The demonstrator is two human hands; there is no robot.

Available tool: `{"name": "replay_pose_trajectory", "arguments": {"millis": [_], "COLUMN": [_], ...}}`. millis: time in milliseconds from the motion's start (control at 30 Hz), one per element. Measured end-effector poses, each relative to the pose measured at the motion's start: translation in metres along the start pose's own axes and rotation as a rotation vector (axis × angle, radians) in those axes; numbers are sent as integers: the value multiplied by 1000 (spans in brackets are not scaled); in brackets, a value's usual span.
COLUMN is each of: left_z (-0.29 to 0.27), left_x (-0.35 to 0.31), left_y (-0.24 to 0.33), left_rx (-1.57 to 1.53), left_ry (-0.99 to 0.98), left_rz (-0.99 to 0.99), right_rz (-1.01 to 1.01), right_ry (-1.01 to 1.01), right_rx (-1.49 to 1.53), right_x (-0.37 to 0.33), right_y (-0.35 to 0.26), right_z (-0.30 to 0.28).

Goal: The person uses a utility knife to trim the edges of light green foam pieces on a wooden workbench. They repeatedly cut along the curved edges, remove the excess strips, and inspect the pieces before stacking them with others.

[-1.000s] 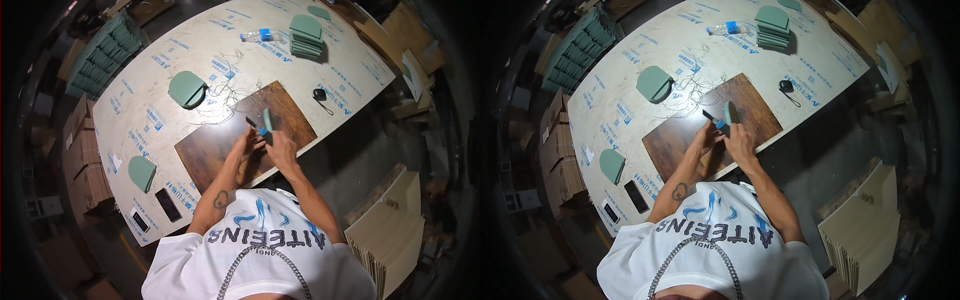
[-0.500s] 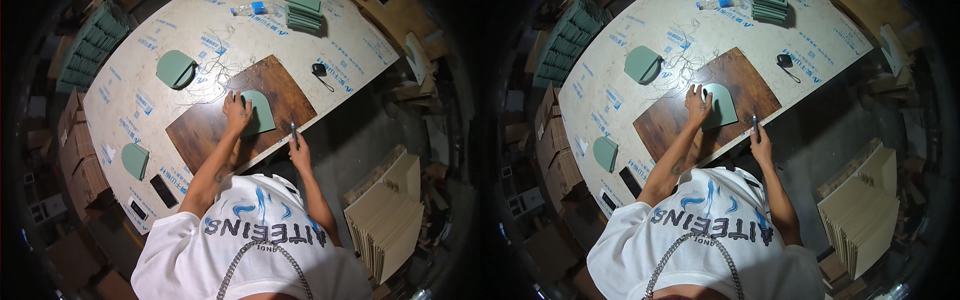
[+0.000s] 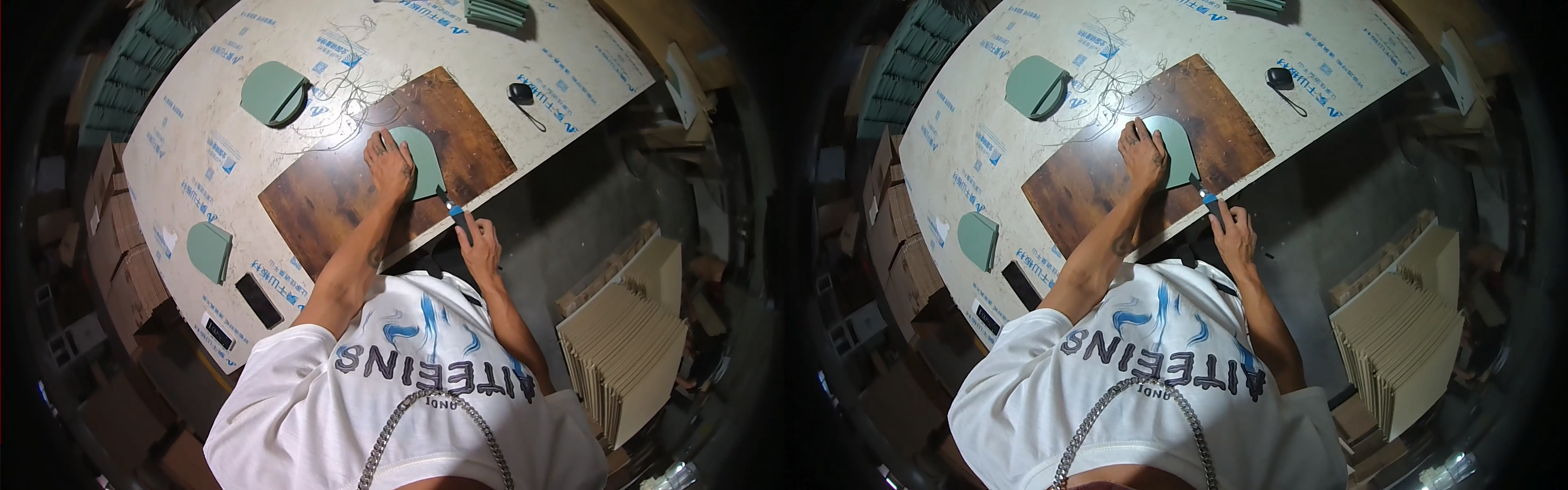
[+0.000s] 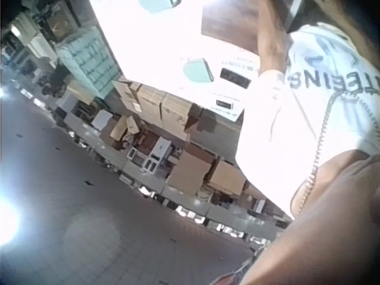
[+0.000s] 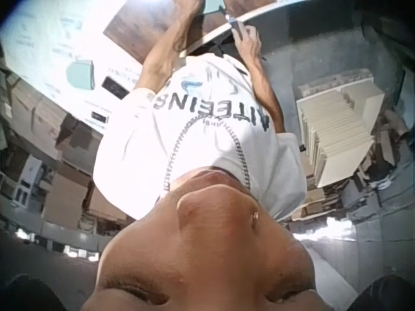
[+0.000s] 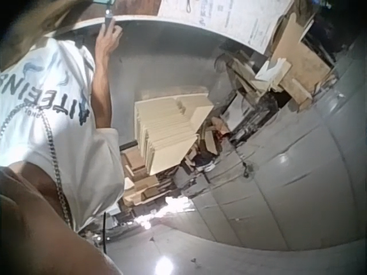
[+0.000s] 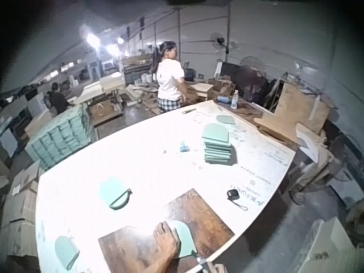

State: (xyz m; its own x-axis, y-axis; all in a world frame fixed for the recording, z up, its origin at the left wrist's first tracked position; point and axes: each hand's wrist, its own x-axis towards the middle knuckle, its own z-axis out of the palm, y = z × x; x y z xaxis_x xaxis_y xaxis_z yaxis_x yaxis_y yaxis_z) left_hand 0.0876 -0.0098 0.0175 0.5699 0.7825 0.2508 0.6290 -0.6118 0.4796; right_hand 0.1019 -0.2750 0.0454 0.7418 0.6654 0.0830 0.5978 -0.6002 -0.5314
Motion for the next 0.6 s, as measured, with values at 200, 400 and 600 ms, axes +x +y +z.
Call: {"name": "replay_pose_trajectory", "arguments": {"millis": [200, 400, 600], "left_z": [-4, -4, -1], "left_x": [0, 1, 0], "left_y": [0, -2, -9], "left_rx": [-41, -34, -91], "left_ry": [-21, -37, 22], "left_rz": [-32, -12, 28], "right_rz": [-82, -142, -186], "right_ry": [23, 22, 2], "right_rx": [-107, -126, -108], "right_x": [11, 18, 25], "right_y": [7, 14, 18], "right_z": [-5, -5, -7]}}
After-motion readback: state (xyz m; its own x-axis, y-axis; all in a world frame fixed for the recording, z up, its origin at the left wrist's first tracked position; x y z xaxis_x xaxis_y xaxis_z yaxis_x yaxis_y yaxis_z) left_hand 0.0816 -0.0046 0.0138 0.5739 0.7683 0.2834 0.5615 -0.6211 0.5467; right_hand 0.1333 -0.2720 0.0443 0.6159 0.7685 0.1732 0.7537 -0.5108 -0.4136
